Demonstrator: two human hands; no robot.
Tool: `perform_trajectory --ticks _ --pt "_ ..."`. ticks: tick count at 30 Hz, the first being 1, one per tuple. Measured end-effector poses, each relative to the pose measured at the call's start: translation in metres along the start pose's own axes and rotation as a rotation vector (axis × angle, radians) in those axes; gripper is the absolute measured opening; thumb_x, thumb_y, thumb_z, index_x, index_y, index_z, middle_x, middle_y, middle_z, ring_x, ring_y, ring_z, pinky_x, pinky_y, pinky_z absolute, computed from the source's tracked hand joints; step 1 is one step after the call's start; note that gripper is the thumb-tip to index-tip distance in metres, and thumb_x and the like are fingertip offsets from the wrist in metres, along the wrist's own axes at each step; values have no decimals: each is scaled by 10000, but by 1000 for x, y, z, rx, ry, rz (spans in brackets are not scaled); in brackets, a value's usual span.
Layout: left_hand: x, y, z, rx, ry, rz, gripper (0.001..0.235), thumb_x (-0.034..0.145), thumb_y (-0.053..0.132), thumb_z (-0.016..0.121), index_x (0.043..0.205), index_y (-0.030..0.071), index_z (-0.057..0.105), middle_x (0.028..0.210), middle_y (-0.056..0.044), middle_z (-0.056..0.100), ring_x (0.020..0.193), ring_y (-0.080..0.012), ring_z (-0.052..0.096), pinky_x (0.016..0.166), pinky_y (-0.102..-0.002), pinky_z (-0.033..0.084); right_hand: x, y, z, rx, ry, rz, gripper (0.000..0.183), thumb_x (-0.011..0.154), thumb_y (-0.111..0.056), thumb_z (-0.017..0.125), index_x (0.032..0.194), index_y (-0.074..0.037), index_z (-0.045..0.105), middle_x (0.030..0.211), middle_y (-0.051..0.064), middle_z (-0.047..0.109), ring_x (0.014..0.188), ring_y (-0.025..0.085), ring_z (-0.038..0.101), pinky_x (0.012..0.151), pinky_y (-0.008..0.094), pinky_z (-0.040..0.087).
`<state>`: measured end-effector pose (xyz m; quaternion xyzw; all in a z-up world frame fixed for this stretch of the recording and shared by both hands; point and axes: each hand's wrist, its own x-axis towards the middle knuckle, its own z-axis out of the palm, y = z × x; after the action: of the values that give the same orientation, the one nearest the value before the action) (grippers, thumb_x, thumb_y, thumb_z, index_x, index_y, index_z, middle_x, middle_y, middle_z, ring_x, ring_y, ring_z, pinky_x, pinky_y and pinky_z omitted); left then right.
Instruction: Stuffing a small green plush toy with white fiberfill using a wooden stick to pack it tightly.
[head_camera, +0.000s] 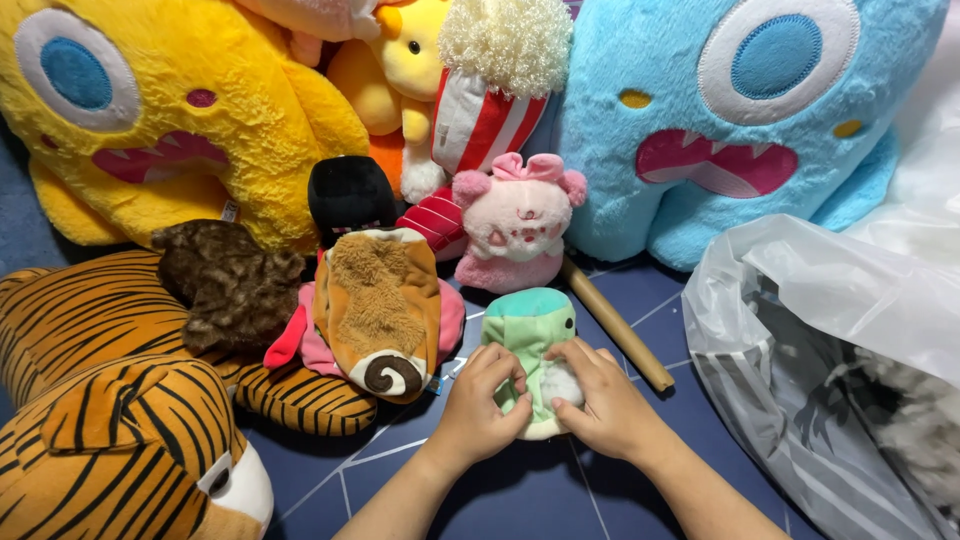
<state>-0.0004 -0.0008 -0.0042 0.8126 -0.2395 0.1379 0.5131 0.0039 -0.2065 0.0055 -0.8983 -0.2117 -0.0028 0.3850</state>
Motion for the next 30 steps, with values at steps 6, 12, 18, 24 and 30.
perform_trajectory --ticks 6,12,18,24,30 --pt "-1 -2 2 253 82 -63 211 726 202 722 696 138 523 723 0 508 674 -209 510 721 -325 435 1 -4 3 101 155 53 234 762 -90 673 995 -86 667 832 14 733 535 132 546 511 262 471" --pt "0 9 -10 420 -202 -55 499 756 596 742 944 135 705 862 -30 599 801 -246 582 830 -417 384 3 -1 10 39 173 -50 150 719 -53 708 865 -87 720 809 -2 749 672 152 633 622 274 522" --pt "-6 -3 -6 508 -348 -11 459 676 251 813 1066 146 594 1050 -78 585 950 -321 569 798 -459 459 4 2 3 52 25 -3 167 720 -97 729 877 -96 788 788 18 754 634 168 655 603 280 542" --pt "-8 -3 0 436 -247 76 316 722 135 754 998 133 600 985 -64 559 877 -288 561 747 -413 473 3 0 -12 217 -193 -26 253 696 -71 604 860 -55 797 772 35 747 691 160 616 610 258 513" --pt "-7 0 4 247 -140 50 245 703 8 717 898 100 600 979 -81 524 869 -284 561 710 -391 489 -1 8 -4 263 28 -50 231 667 62 680 859 -64 710 1168 45 755 705 134 689 577 246 541"
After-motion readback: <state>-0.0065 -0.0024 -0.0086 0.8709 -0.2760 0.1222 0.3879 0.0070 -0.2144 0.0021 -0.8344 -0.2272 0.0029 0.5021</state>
